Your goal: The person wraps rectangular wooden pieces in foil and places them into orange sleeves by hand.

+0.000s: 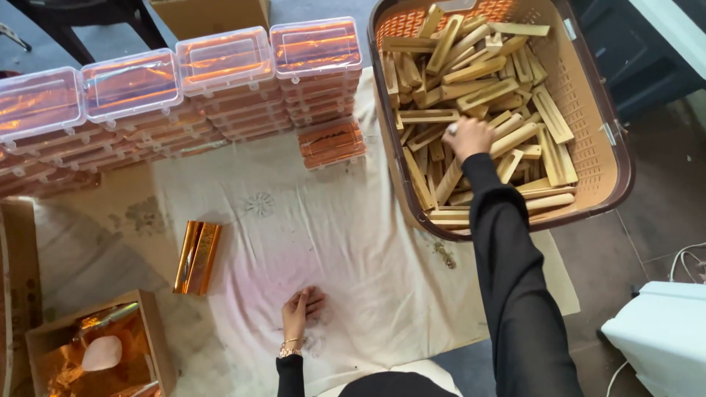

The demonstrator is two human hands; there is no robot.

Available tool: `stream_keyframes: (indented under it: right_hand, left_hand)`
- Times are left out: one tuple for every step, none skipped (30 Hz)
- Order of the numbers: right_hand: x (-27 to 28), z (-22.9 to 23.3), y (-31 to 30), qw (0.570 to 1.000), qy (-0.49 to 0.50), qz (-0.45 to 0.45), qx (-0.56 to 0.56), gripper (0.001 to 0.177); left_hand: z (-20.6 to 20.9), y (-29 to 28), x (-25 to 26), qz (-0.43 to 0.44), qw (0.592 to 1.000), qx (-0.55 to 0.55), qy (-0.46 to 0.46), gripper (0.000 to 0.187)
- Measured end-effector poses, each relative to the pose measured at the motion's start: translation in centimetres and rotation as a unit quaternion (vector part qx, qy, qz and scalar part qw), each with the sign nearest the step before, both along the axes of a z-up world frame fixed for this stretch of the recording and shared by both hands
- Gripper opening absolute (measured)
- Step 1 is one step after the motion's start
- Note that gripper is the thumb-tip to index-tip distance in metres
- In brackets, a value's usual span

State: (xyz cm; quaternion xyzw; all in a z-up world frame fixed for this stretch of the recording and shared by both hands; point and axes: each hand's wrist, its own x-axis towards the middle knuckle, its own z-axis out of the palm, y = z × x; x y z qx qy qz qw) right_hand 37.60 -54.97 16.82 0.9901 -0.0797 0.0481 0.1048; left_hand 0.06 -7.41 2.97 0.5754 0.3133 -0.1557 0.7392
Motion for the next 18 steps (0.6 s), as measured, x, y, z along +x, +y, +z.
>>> stream_keyframes:
  right_hand:
    - [-0.3, 0.6, -1.4, 1.0, 0.001, 0.0, 0.0, 0.049]
    - [-0.5, 1.3, -2.7, 0.989, -0.127, 0.036, 0.069, 0.04]
    - [-0.4, 2.4, -4.2, 0.955, -0.255, 0.072, 0.135, 0.034]
    - [-2.2, 5.8, -3.5, 0.954, -0.257, 0.074, 0.132, 0.034]
    - [-3.9, 9.1, -2.7, 0.942, -0.289, 0.1, 0.139, 0.035]
    - [-5.7, 12.5, -1.8, 0.928, -0.319, 0.127, 0.145, 0.037]
    - [-7.0, 14.4, -0.9, 0.927, -0.32, 0.128, 0.145, 0.037]
    - [-8.3, 16.2, 0.0, 0.896, -0.297, 0.141, 0.298, 0.038]
    - [-9.9, 18.0, 0.9, 0.843, -0.264, 0.15, 0.444, 0.04]
    - [-10.6, 18.9, 1.8, 0.843, -0.263, 0.151, 0.444, 0.04]
    - [-11.5, 19.6, 2.6, 0.824, -0.155, 0.166, 0.519, 0.04]
    - [-12.4, 20.4, 3.6, 0.789, -0.044, 0.18, 0.585, 0.042]
    - [-11.8, 19.4, 3.6, 0.79, -0.045, 0.183, 0.584, 0.042]
    - [-11.2, 18.3, 3.8, 0.799, -0.021, 0.183, 0.573, 0.046]
    - [-10.6, 17.3, 4.0, 0.807, 0.003, 0.184, 0.561, 0.054]
    - [-9.3, 14.5, 3.0, 0.807, 0.004, 0.188, 0.56, 0.054]
    - [-8.0, 11.7, 2.2, 0.854, -0.003, 0.139, 0.501, 0.054]
    - [-6.7, 8.8, 1.3, 0.894, -0.01, 0.09, 0.438, 0.056]
  left_hand:
    - [-0.2, 0.1, -0.1, 0.0, 1.0, 0.0, 0.001, 0.045]
    - [-0.4, 0.2, -0.3, 0.004, 1.0, -0.003, 0.005, 0.044]
    - [-0.6, 0.0, 0.0, 0.01, 1.0, -0.008, 0.005, 0.044]
    - [-0.5, -0.4, 0.0, 0.011, 1.0, -0.01, 0.003, 0.044]
    - [-0.3, -0.7, 0.3, -0.004, 1.0, -0.002, -0.004, 0.046]
    - [-0.2, -1.0, 0.5, -0.018, 1.0, 0.006, -0.012, 0.049]
    - [0.7, -1.9, 1.2, -0.017, 1.0, 0.005, -0.013, 0.049]
    - [1.6, -2.7, 1.9, -0.053, 0.996, -0.043, -0.06, 0.058]
    - [2.4, -3.6, 2.3, -0.09, 0.986, -0.091, -0.104, 0.067]
    - [4.7, -4.8, 3.8, -0.089, 0.986, -0.092, -0.103, 0.067]
    - [7.0, -5.7, 5.1, -0.075, 0.958, -0.241, -0.137, 0.077]
    - [9.4, -6.7, 6.4, -0.059, 0.906, -0.384, -0.168, 0.088]
    - [9.8, -6.7, 7.6, -0.058, 0.905, -0.385, -0.17, 0.088]
    - [10.3, -6.7, 8.7, -0.05, 0.9, -0.401, -0.165, 0.086]
    - [10.8, -6.7, 9.7, -0.04, 0.894, -0.417, -0.16, 0.084]
    - [8.0, -6.1, 9.5, -0.037, 0.893, -0.418, -0.164, 0.084]
    - [5.2, -5.4, 9.5, -0.045, 0.918, -0.371, -0.136, 0.074]
    - [2.4, -4.7, 9.5, -0.052, 0.939, -0.322, -0.108, 0.064]
